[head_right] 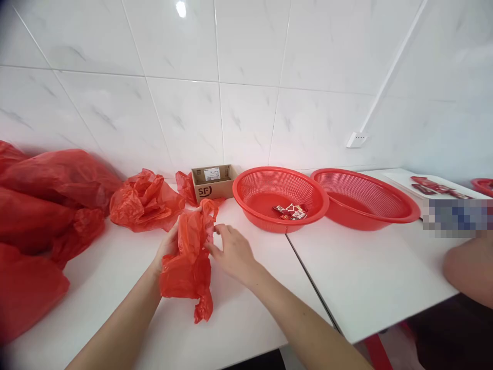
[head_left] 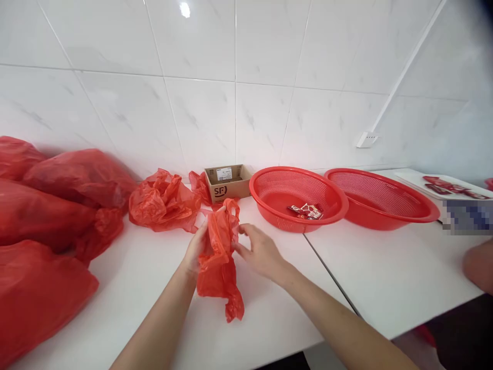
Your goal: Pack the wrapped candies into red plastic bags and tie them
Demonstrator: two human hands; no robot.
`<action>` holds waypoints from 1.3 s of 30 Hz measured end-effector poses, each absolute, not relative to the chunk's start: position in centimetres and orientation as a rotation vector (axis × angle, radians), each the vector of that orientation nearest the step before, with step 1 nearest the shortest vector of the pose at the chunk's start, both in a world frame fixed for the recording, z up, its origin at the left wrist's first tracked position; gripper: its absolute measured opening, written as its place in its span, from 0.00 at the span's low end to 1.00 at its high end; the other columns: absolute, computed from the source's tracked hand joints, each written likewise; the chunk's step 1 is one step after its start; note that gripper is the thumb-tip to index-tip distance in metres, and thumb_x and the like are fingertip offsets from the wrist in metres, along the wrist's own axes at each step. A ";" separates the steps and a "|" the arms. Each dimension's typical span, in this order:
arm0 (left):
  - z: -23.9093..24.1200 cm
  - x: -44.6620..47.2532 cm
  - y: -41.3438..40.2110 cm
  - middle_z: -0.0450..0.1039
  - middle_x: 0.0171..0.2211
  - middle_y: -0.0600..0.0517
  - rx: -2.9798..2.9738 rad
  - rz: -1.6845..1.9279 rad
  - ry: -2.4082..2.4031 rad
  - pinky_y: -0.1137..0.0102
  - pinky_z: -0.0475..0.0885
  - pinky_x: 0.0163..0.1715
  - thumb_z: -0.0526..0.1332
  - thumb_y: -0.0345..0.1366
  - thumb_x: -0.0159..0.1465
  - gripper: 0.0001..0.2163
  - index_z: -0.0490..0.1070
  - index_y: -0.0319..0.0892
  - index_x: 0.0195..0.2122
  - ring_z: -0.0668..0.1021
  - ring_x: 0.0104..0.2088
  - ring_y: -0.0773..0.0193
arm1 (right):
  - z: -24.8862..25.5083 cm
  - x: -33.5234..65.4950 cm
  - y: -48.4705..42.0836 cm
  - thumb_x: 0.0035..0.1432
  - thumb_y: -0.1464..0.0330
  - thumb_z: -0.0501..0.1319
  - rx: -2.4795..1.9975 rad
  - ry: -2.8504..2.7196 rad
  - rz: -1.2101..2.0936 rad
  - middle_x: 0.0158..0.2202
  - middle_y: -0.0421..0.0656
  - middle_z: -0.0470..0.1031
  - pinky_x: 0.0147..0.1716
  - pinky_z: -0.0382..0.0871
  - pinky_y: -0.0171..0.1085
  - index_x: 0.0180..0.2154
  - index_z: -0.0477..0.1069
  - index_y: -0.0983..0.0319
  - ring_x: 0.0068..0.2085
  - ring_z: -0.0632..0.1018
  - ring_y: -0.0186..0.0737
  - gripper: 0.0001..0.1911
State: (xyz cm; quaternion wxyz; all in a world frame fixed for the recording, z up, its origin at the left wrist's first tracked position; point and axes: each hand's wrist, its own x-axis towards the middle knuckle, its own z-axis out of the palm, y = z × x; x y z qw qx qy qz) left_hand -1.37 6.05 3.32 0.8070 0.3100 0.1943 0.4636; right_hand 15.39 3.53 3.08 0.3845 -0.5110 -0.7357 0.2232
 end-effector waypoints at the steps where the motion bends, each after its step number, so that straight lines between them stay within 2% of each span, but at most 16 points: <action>1: 3.7 -1.5 6.0 0.78 0.39 0.49 0.655 1.004 0.399 0.64 0.76 0.33 0.55 0.50 0.66 0.21 0.67 0.48 0.56 0.80 0.33 0.58 | 2.4 14.6 3.8 0.60 0.62 0.59 -1.253 -1.819 0.764 0.42 0.44 0.77 0.41 0.69 0.42 0.43 0.69 0.59 0.43 0.76 0.43 0.11; 5: 4.1 -2.5 6.4 0.76 0.49 0.46 0.697 1.045 0.397 0.58 0.73 0.46 0.54 0.56 0.64 0.28 0.62 0.49 0.61 0.79 0.47 0.50 | 1.3 14.4 4.9 0.60 0.62 0.57 -1.115 -1.629 1.148 0.34 0.41 0.76 0.34 0.70 0.37 0.35 0.68 0.61 0.34 0.77 0.38 0.09; 8: 3.5 -3.7 7.0 0.69 0.58 0.46 0.827 1.034 0.385 0.53 0.67 0.54 0.56 0.63 0.58 0.36 0.56 0.53 0.65 0.72 0.56 0.47 | 2.0 16.4 5.3 0.61 0.60 0.55 -1.200 -1.538 0.994 0.34 0.40 0.74 0.32 0.71 0.37 0.36 0.66 0.60 0.32 0.76 0.37 0.10; 10: 3.1 -4.0 7.2 0.67 0.59 0.44 0.955 0.974 0.410 0.52 0.67 0.54 0.62 0.63 0.53 0.40 0.58 0.53 0.64 0.70 0.58 0.45 | 2.6 17.7 5.1 0.61 0.58 0.55 -1.249 -1.503 0.873 0.33 0.41 0.73 0.31 0.72 0.38 0.37 0.65 0.59 0.31 0.75 0.37 0.11; 12: 2.9 -3.9 7.3 0.72 0.55 0.42 1.065 0.887 0.523 0.55 0.69 0.50 0.72 0.52 0.48 0.37 0.67 0.46 0.58 0.73 0.54 0.45 | 3.0 18.5 4.7 0.60 0.56 0.56 -1.254 -1.480 0.837 0.33 0.41 0.73 0.30 0.73 0.38 0.36 0.65 0.59 0.31 0.75 0.37 0.13; 14: 2.7 -3.5 7.6 0.77 0.47 0.43 1.103 0.865 0.654 0.59 0.72 0.45 0.75 0.41 0.48 0.28 0.73 0.42 0.50 0.77 0.47 0.49 | 3.4 19.0 4.3 0.59 0.56 0.57 -1.202 -1.442 0.912 0.34 0.42 0.73 0.31 0.74 0.39 0.36 0.65 0.60 0.32 0.76 0.38 0.14; 17: 2.6 -3.3 8.7 0.78 0.34 0.49 1.047 0.988 0.757 0.67 0.73 0.35 0.70 0.44 0.55 0.16 0.74 0.42 0.40 0.79 0.34 0.60 | 4.1 19.5 4.1 0.58 0.55 0.60 -1.079 -1.324 1.046 0.32 0.40 0.73 0.30 0.75 0.39 0.37 0.64 0.60 0.32 0.76 0.38 0.15; 20: 2.4 -4.0 10.3 0.64 0.17 0.58 1.021 1.069 0.837 0.75 0.65 0.20 0.70 0.48 0.53 0.18 0.66 0.41 0.23 0.67 0.18 0.72 | 5.1 20.3 4.3 0.56 0.56 0.62 -0.973 -1.164 1.086 0.26 0.36 0.71 0.24 0.70 0.34 0.37 0.65 0.60 0.25 0.72 0.33 0.15; 23: 2.0 -5.4 11.3 0.47 0.14 0.63 1.048 1.126 0.923 0.76 0.54 0.15 0.70 0.51 0.52 0.23 0.58 0.42 0.18 0.53 0.14 0.76 | 6.4 20.9 4.7 0.55 0.59 0.64 -0.881 -1.025 1.058 0.25 0.34 0.68 0.21 0.65 0.30 0.36 0.65 0.60 0.23 0.68 0.30 0.13; 25: 1.9 -6.1 11.4 0.47 0.15 0.63 1.067 1.243 1.011 0.76 0.54 0.16 0.67 0.51 0.54 0.20 0.62 0.42 0.22 0.54 0.15 0.74 | 7.4 21.0 5.0 0.55 0.60 0.64 -0.856 -0.961 0.981 0.25 0.34 0.67 0.22 0.65 0.30 0.35 0.65 0.59 0.24 0.68 0.30 0.12; 28: 2.5 -6.1 10.4 0.54 0.20 0.59 1.105 1.549 1.172 0.75 0.62 0.22 0.61 0.48 0.61 0.14 0.66 0.43 0.29 0.61 0.21 0.71 | 8.3 20.5 5.2 0.57 0.60 0.63 -0.951 -1.062 0.824 0.26 0.34 0.66 0.25 0.67 0.30 0.37 0.67 0.59 0.25 0.67 0.30 0.11; 32: 4.0 -3.7 7.4 0.68 0.37 0.52 1.520 1.764 1.232 0.67 0.67 0.48 0.61 0.41 0.63 0.06 0.71 0.46 0.33 0.72 0.41 0.62 | 7.3 18.5 4.7 0.62 0.60 0.58 -1.043 -1.471 0.911 0.26 0.35 0.64 0.28 0.67 0.33 0.37 0.68 0.60 0.27 0.67 0.32 0.10; 34: 3.8 -2.1 6.3 0.66 0.53 0.48 2.017 1.669 1.224 0.57 0.61 0.58 0.61 0.37 0.62 0.03 0.75 0.47 0.34 0.67 0.56 0.54 | 6.5 17.2 4.3 0.64 0.62 0.56 -0.994 -1.635 0.982 0.27 0.36 0.64 0.29 0.64 0.34 0.37 0.69 0.60 0.28 0.66 0.33 0.09; 36: 2.5 -0.8 5.9 0.53 0.64 0.47 2.381 1.413 1.261 0.49 0.55 0.61 0.61 0.33 0.61 0.05 0.76 0.46 0.37 0.56 0.65 0.46 | 6.0 16.2 3.9 0.64 0.63 0.55 -0.964 -1.684 1.004 0.27 0.35 0.63 0.29 0.61 0.34 0.38 0.69 0.60 0.28 0.64 0.32 0.08; 37: 1.6 -0.4 6.0 0.48 0.67 0.46 2.445 1.247 1.314 0.46 0.55 0.61 0.61 0.32 0.60 0.07 0.76 0.45 0.38 0.51 0.67 0.42 | 5.9 16.0 3.8 0.64 0.64 0.55 -0.960 -1.676 1.013 0.26 0.35 0.62 0.28 0.60 0.34 0.40 0.68 0.59 0.28 0.63 0.32 0.07; 39: -0.4 -0.2 6.6 0.51 0.66 0.43 2.455 0.944 1.450 0.44 0.59 0.58 0.63 0.30 0.56 0.12 0.75 0.45 0.42 0.51 0.67 0.37 | 6.1 16.0 3.4 0.64 0.63 0.56 -0.955 -1.648 1.032 0.26 0.34 0.62 0.27 0.59 0.33 0.42 0.68 0.58 0.26 0.62 0.32 0.07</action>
